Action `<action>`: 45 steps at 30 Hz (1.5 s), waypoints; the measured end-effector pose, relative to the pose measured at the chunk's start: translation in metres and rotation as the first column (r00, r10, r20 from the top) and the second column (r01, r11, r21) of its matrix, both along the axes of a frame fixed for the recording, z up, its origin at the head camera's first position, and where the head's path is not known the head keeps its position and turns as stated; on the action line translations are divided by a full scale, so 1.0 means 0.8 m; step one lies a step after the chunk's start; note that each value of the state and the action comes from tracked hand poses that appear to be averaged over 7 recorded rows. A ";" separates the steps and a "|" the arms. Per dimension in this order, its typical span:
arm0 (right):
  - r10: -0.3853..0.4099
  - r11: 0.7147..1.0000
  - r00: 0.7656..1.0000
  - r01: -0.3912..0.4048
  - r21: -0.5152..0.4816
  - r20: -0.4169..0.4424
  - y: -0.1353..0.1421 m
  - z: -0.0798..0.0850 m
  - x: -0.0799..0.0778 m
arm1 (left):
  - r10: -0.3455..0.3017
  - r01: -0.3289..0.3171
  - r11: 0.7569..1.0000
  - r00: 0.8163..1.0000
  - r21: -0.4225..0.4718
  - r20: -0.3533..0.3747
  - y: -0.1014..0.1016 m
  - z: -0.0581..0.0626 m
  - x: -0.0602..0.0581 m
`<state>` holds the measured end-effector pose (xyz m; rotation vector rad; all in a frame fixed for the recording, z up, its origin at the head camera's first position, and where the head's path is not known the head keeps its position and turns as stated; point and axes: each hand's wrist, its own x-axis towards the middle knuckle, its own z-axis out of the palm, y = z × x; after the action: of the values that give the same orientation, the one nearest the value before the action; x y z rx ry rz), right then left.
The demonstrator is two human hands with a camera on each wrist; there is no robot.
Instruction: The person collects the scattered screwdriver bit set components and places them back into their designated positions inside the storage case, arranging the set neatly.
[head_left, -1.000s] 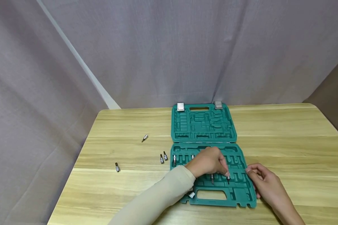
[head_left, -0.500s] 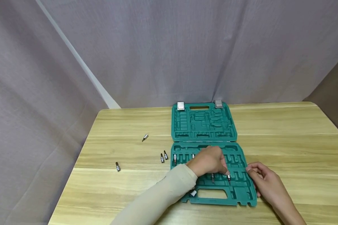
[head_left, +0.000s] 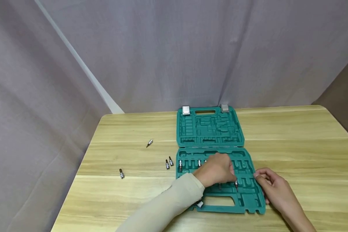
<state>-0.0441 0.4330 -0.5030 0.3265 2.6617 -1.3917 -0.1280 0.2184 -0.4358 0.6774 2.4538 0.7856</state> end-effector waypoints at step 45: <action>-0.022 0.998 1.000 0.022 -0.061 -0.002 -0.002 0.002 0.001 | 0.407 -0.331 0.864 0.903 0.379 -0.140 -0.217 0.025 0.002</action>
<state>-0.0429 0.4313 -0.5014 0.3488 2.6197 -1.4774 -0.1262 0.0449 -0.4161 0.4240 2.7142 1.3892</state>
